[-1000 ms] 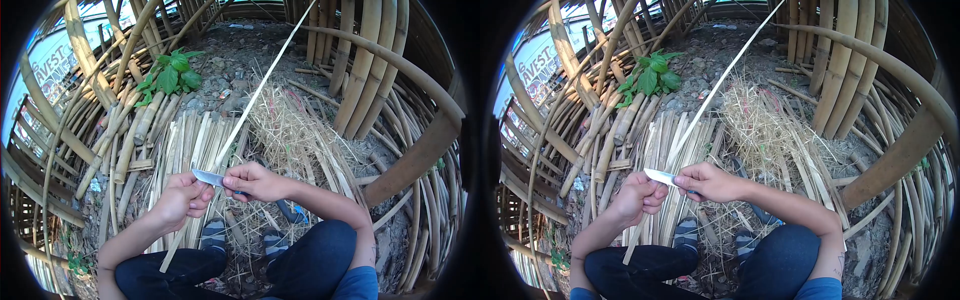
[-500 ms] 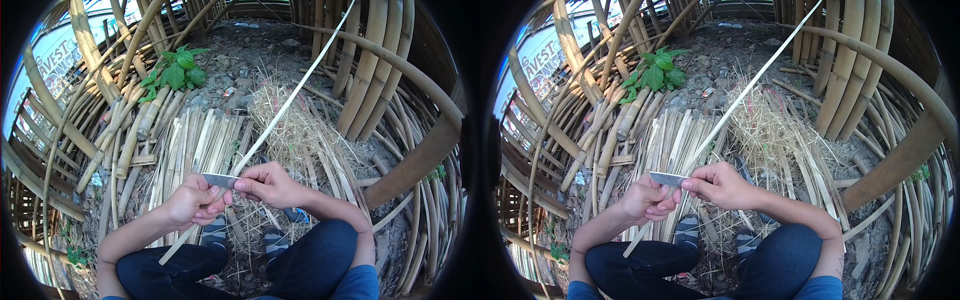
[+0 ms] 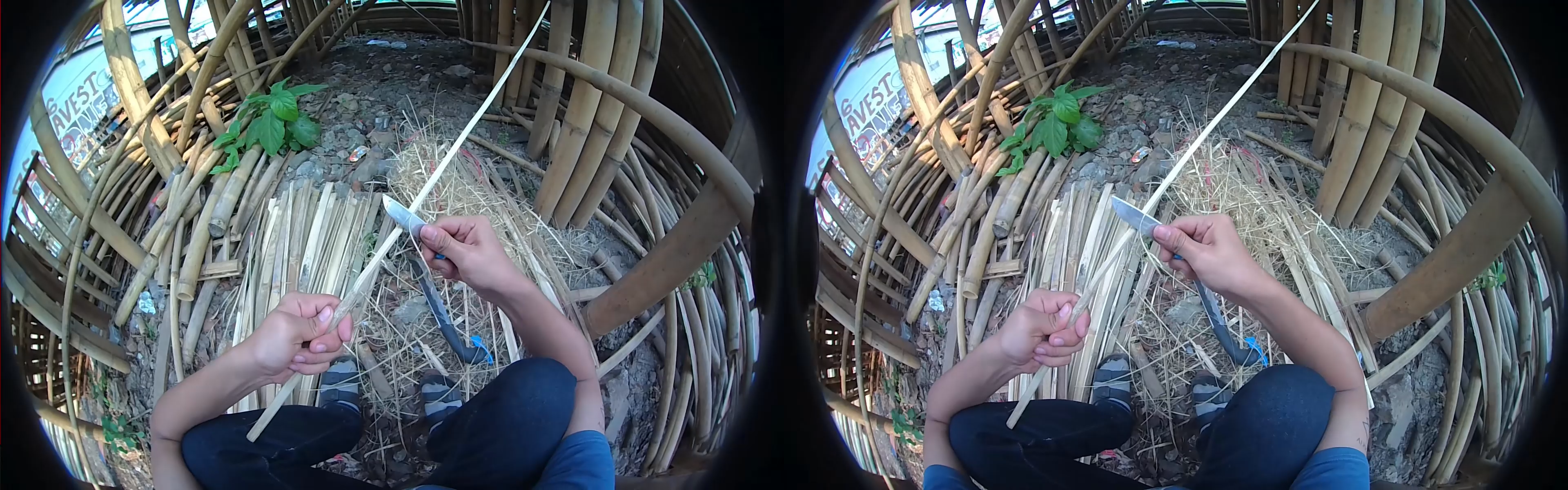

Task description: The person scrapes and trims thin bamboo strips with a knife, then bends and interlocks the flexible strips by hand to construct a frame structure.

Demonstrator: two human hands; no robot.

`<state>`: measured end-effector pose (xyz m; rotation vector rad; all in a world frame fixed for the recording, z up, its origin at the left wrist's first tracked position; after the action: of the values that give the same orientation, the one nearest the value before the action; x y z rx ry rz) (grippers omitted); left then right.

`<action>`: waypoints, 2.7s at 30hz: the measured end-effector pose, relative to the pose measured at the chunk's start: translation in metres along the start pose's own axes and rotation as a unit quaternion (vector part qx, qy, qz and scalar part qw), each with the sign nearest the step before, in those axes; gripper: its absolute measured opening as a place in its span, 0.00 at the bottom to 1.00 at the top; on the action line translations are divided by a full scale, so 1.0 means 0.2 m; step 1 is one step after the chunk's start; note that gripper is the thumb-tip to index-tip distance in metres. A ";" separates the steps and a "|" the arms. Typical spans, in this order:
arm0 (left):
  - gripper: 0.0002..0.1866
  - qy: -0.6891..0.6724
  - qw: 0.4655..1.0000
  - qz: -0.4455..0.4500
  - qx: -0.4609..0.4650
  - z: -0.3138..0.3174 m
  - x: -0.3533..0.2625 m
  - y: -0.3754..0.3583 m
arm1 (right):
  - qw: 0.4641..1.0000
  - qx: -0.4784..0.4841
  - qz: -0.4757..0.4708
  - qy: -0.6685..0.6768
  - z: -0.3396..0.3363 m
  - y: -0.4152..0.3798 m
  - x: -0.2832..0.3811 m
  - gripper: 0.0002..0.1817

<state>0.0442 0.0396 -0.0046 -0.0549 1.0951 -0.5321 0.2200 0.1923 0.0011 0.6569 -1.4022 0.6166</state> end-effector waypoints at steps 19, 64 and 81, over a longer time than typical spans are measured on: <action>0.12 0.065 0.990 0.045 -0.120 0.02 0.03 0.04 | 0.989 0.128 0.053 -0.041 0.24 -0.02 -0.14 0.21; 0.14 0.128 0.974 0.033 -0.182 0.00 0.03 -0.02 | 0.997 -0.061 0.041 0.036 -0.30 0.14 -0.01 0.22; 0.14 0.058 0.987 0.021 -0.146 -0.01 0.03 -0.02 | 0.995 -0.093 0.042 0.010 -0.32 0.14 -0.02 0.21</action>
<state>0.0433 0.0338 -0.0096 -0.2582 1.2785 -0.3366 0.2430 0.2588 -0.0045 0.4443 -1.4543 0.5498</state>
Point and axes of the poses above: each hand's wrist, its own y-axis towards the middle knuckle, its own z-axis out of the palm, x = y × z, the point moved 5 cm from there along y, towards the middle knuckle, and after that the axes turned 3 degrees about x, right-handed, at the moved point
